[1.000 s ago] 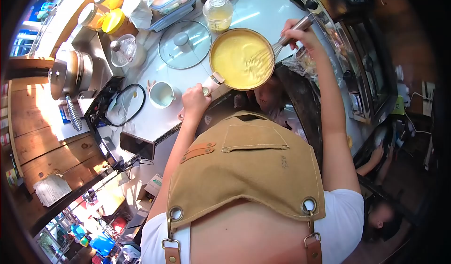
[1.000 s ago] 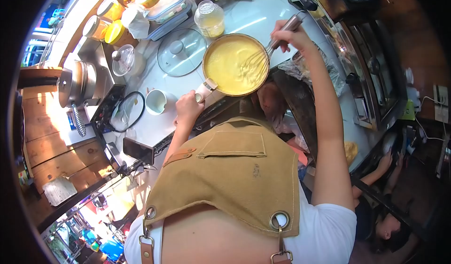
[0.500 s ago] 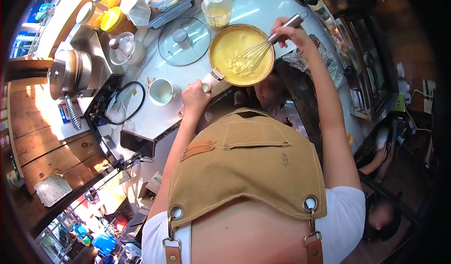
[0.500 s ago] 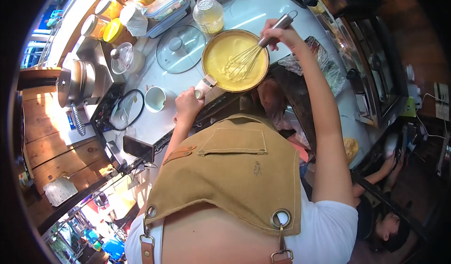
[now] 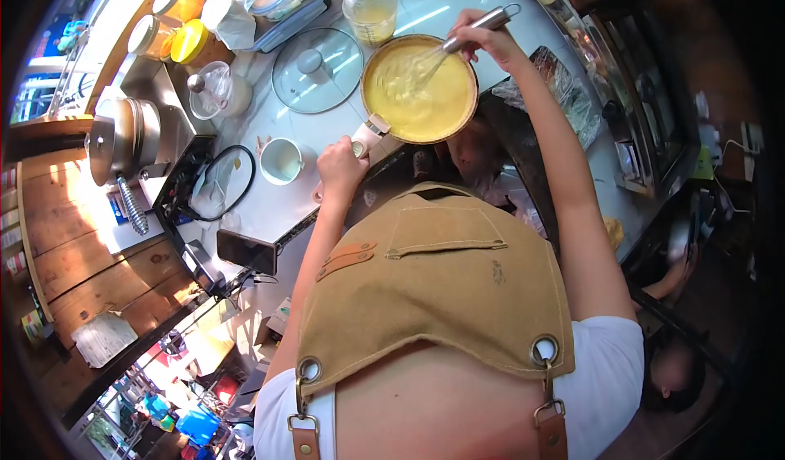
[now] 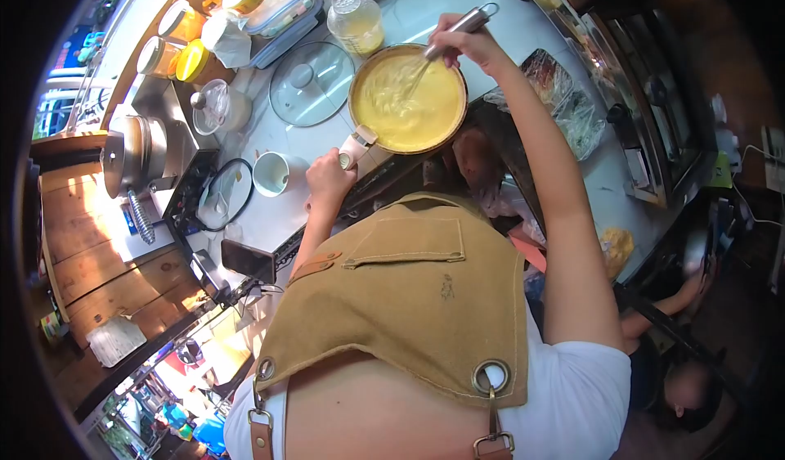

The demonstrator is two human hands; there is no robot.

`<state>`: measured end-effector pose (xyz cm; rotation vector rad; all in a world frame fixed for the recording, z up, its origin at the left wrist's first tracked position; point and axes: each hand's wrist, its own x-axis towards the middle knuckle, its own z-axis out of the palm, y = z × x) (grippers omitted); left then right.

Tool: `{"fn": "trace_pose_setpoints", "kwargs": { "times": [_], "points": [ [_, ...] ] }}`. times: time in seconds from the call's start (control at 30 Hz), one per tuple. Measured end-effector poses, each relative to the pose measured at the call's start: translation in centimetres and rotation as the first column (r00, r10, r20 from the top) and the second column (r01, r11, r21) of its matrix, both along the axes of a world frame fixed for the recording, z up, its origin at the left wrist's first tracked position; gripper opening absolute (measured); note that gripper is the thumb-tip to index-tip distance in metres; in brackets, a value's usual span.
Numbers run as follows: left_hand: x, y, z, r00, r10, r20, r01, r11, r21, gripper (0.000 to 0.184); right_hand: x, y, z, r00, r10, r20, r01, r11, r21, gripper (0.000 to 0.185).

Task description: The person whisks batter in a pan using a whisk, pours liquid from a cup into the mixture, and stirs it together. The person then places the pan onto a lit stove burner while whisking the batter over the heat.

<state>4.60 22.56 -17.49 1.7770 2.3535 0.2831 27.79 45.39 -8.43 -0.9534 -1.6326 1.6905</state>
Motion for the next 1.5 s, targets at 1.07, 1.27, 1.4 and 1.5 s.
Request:
{"fn": "trace_pose_setpoints", "kwargs": {
  "times": [1.07, 1.27, 1.4, 1.5],
  "points": [
    [0.2, -0.1, -0.4, 0.999, -0.012, -0.038, 0.015, 0.997, 0.07, 0.019, 0.6, -8.7, 0.1, 0.983, -0.141, -0.12, 0.142, 0.99, -0.002, 0.004],
    [0.3, 0.0, -0.1, 0.999, -0.003, -0.036, 0.005, 0.998, 0.066, 0.018, 0.5, -9.3, 0.1, 0.983, -0.135, -0.121, 0.136, 0.991, -0.001, 0.004],
    [0.3, 0.0, -0.1, 0.999, -0.004, -0.041, 0.007, 0.998, 0.069, 0.018, 0.1, -9.9, 0.8, 0.983, -0.127, -0.129, 0.135, 0.989, 0.056, 0.005],
    [0.3, 0.0, 0.0, 0.999, -0.003, -0.038, 0.005, 0.998, 0.056, 0.018, 0.4, -9.6, 0.9, 0.991, -0.085, -0.1, 0.093, 0.992, 0.08, 0.005]
  ]
}}
